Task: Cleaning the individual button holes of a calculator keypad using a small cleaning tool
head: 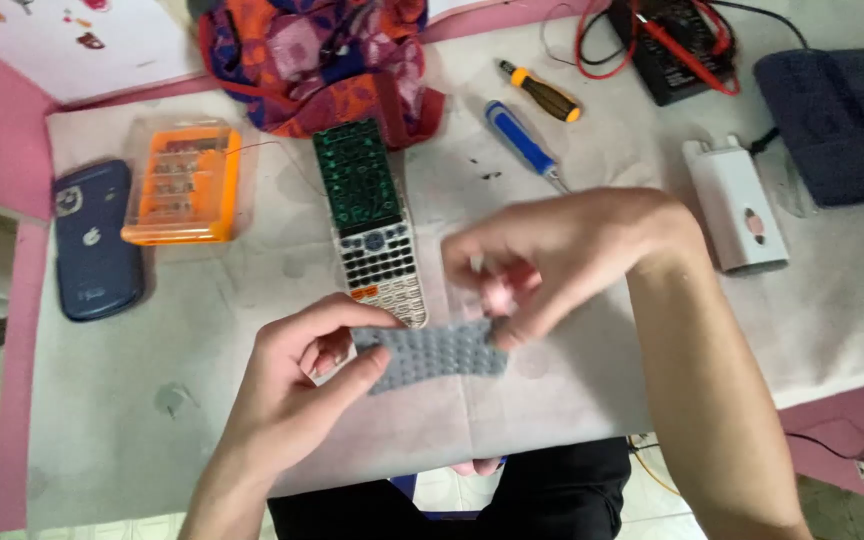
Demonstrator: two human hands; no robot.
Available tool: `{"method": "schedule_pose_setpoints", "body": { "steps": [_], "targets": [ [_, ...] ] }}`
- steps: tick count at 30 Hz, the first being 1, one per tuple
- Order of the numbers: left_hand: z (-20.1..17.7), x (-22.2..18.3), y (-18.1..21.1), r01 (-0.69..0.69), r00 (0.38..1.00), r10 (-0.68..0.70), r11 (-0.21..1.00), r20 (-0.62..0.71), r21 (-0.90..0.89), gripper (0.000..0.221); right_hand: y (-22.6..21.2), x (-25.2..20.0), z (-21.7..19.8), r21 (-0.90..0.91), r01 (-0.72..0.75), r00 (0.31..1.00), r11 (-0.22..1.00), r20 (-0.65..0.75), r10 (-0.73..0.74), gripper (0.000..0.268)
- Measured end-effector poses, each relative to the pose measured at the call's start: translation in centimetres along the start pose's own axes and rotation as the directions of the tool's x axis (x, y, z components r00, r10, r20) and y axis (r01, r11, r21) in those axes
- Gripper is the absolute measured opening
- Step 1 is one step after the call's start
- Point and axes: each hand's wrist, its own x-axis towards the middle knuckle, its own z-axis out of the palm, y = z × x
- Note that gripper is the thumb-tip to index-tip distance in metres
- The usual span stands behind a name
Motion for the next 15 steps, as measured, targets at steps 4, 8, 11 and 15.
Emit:
{"method": "schedule_pose_setpoints", "body": {
  "steps": [4, 8, 11, 15],
  "targets": [
    [-1.2, 0.0, 2.3, 0.051, 0.989, -0.074, 0.984, 0.130, 0.172, 0.020, -1.9, 0.5, 0.4, -0.065, -0.173, 0.984, 0.983, 0.030, 0.176, 0.025],
    [-1.0, 0.9, 5.2, -0.023, 0.927, -0.062, 0.975, 0.371, 0.220, 0.022, -0.2, 0.5, -0.6, 0.109, 0.332, 0.921, 0.937, -0.251, -0.297, 0.011],
    [-1.4, 1.6, 5.5, 0.059, 0.850, -0.225, 0.939, 0.476, 0.337, 0.024, -0.7, 1.3, -0.6, 0.201, 0.281, 0.854, 0.939, -0.498, -0.149, 0.021],
    [-4.6, 4.1, 2.2, 0.208, 0.636, -0.595, 0.746, 0.493, 0.633, 0.029, -0.8, 3.1, 0.0, 0.374, 0.262, 0.812, 0.890, -0.583, 0.007, 0.028]
  ]
}}
